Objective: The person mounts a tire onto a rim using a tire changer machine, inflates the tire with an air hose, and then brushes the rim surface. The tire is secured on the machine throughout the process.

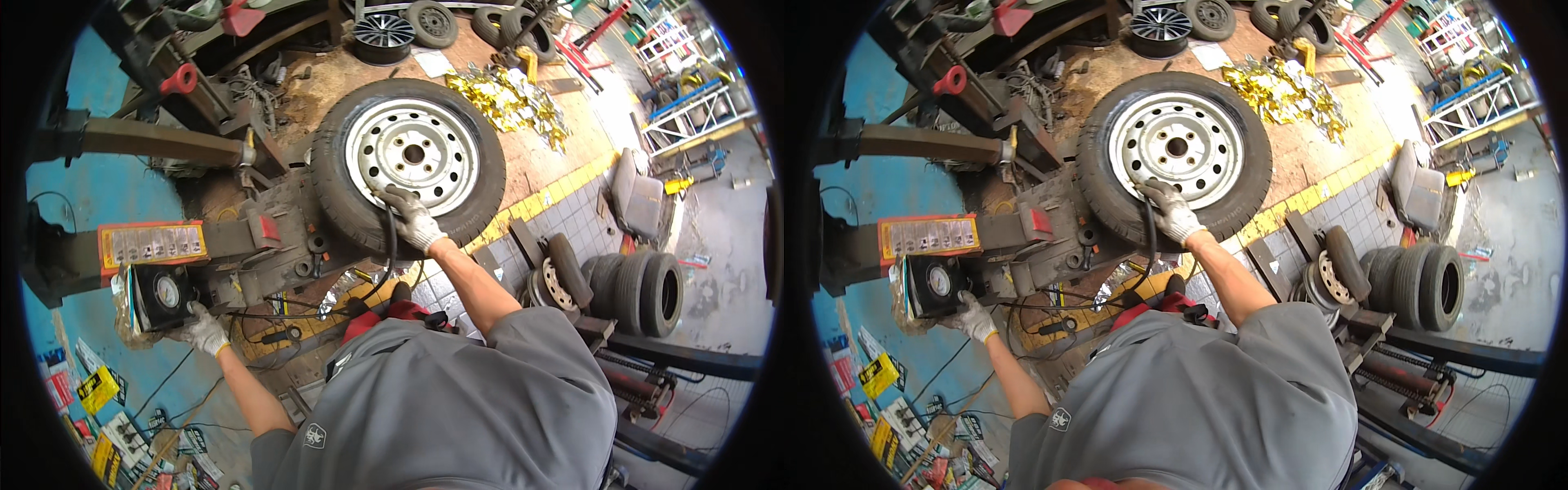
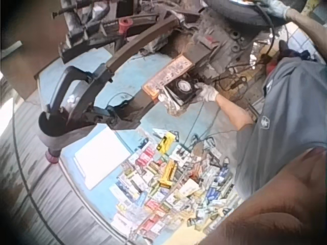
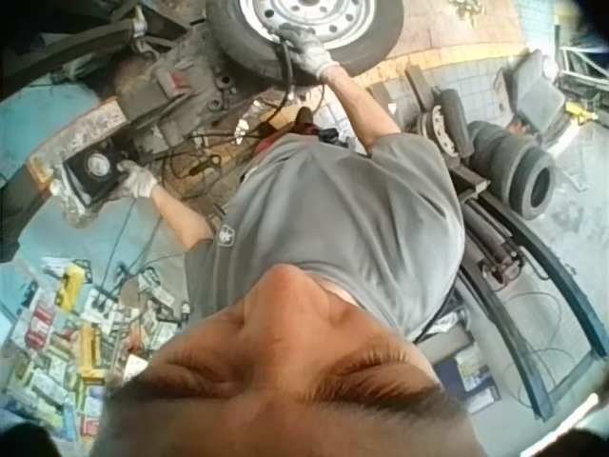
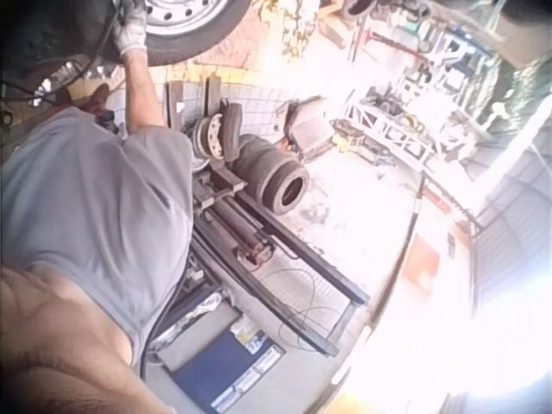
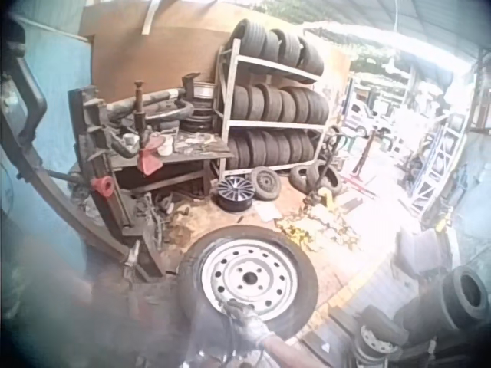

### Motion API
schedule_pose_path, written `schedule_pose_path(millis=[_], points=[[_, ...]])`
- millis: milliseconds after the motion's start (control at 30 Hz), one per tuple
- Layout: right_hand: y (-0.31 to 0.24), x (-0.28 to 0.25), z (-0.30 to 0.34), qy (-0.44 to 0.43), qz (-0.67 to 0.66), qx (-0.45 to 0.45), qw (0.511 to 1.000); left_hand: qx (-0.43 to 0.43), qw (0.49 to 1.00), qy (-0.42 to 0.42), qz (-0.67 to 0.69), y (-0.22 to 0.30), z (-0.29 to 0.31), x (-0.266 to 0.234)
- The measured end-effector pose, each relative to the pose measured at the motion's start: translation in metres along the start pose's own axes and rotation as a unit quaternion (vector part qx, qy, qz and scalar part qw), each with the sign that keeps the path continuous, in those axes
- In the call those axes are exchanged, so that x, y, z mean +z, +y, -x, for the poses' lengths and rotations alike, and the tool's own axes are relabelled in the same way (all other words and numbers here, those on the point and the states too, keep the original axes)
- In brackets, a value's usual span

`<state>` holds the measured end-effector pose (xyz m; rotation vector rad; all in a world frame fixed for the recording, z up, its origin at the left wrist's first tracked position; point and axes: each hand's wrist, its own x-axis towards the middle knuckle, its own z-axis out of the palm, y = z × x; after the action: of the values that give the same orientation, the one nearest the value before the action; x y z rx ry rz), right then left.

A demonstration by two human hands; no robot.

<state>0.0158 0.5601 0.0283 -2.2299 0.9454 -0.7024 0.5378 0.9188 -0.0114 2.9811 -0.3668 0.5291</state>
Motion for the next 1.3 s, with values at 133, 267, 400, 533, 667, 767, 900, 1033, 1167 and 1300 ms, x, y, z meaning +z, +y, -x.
schedule_pose_path(millis=[133,267,400,533,667,767,900,1033,1167,1300], points=[[0.008,0.026,-0.028,0.056,-0.145,0.078,0.985,0.015,0.999,0.01,-0.031,-0.009,-0.005,0.013],[0.038,0.062,-0.064,0.116,-0.106,0.069,0.985,0.053,0.989,0.102,0.096,0.005,-0.002,-0.001],[0.041,0.096,-0.087,0.159,-0.211,0.129,0.956,0.032,0.989,0.071,0.124,-0.007,0.004,-0.014],[0.09,0.115,-0.097,0.154,-0.521,0.08,0.836,0.027,0.982,0.106,0.155,0.025,0.006,-0.009],[0.052,0.113,-0.101,0.212,0.15,0.023,0.965,0.042,0.996,0.075,-0.001,-0.053,0.0,0.038],[0.037,0.118,-0.1,0.194,0.221,0.009,0.956,0.037,0.98,0.056,-0.185,-0.111,-0.012,0.058],[0.032,0.09,-0.094,0.192,-0.005,0.105,0.976,0.032,0.985,0.092,0.142,-0.003,0.015,0.0],[0.02,0.088,-0.101,0.194,0.011,0.076,0.978,0.007,0.979,0.091,0.184,0.016,0.017,-0.044],[0.007,0.083,-0.107,0.194,-0.166,0.217,0.942,-0.016,0.978,0.084,0.192,0.023,0.019,-0.049],[0.011,0.08,-0.106,0.207,-0.14,0.183,0.951,-0.07,0.969,0.035,0.232,0.04,0.021,-0.061]])
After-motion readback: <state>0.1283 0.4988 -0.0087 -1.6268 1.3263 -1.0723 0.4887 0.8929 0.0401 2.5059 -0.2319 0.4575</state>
